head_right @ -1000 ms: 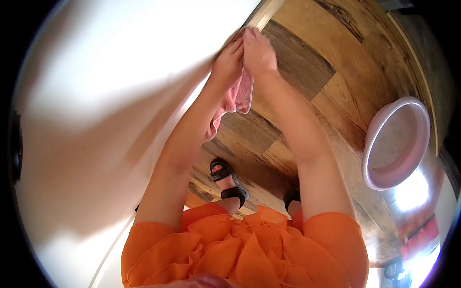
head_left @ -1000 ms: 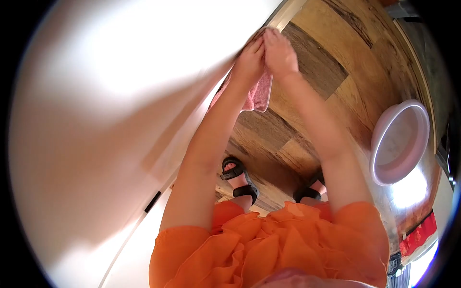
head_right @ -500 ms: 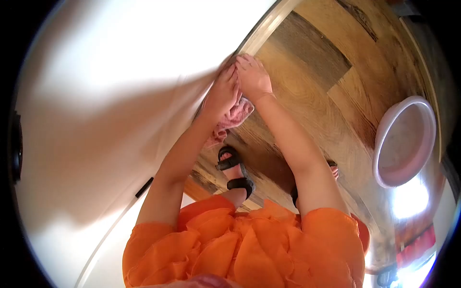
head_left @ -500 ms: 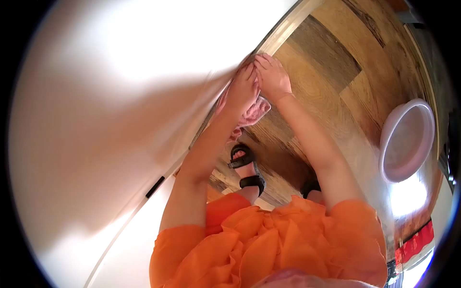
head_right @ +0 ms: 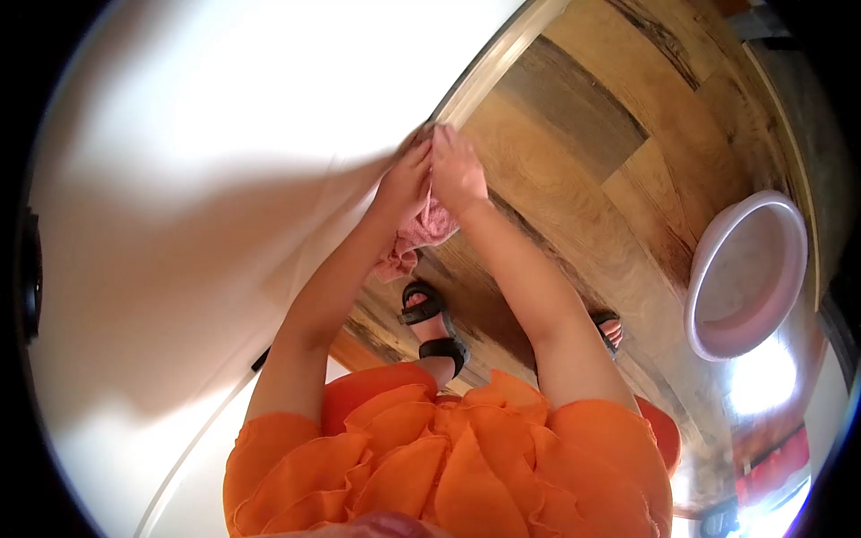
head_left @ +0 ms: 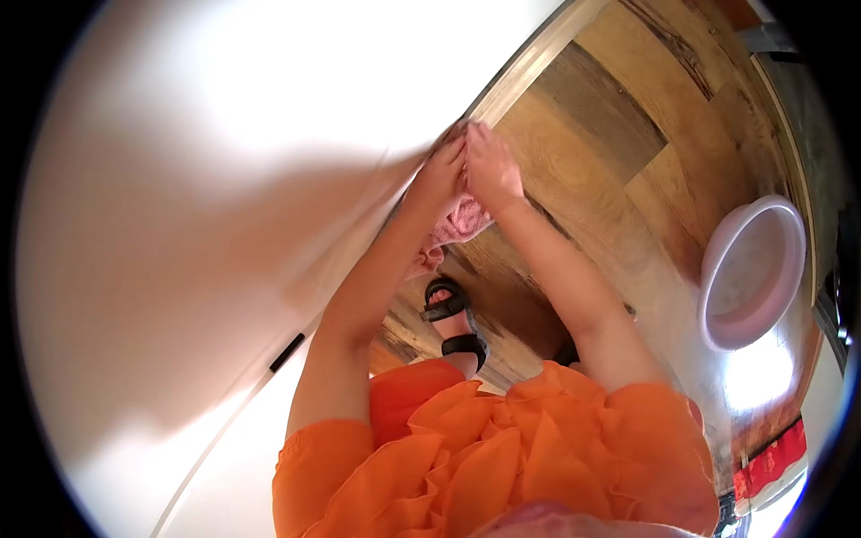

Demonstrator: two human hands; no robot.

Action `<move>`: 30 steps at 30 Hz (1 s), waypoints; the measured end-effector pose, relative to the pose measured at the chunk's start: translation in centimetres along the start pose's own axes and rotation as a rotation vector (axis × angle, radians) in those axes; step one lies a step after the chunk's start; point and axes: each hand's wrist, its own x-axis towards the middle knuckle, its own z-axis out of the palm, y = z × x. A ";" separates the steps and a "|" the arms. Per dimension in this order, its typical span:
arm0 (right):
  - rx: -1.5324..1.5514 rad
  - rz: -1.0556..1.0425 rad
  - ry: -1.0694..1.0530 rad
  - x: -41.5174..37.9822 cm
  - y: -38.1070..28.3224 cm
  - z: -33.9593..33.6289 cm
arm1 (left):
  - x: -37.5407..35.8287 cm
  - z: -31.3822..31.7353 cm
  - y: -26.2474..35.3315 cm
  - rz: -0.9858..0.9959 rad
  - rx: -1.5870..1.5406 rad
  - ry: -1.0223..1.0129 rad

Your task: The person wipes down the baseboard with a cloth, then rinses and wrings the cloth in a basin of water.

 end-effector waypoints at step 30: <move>0.099 0.006 -0.050 7.1 8.9 -4.7 | 9.1 2.1 2.3 0.130 0.177 0.078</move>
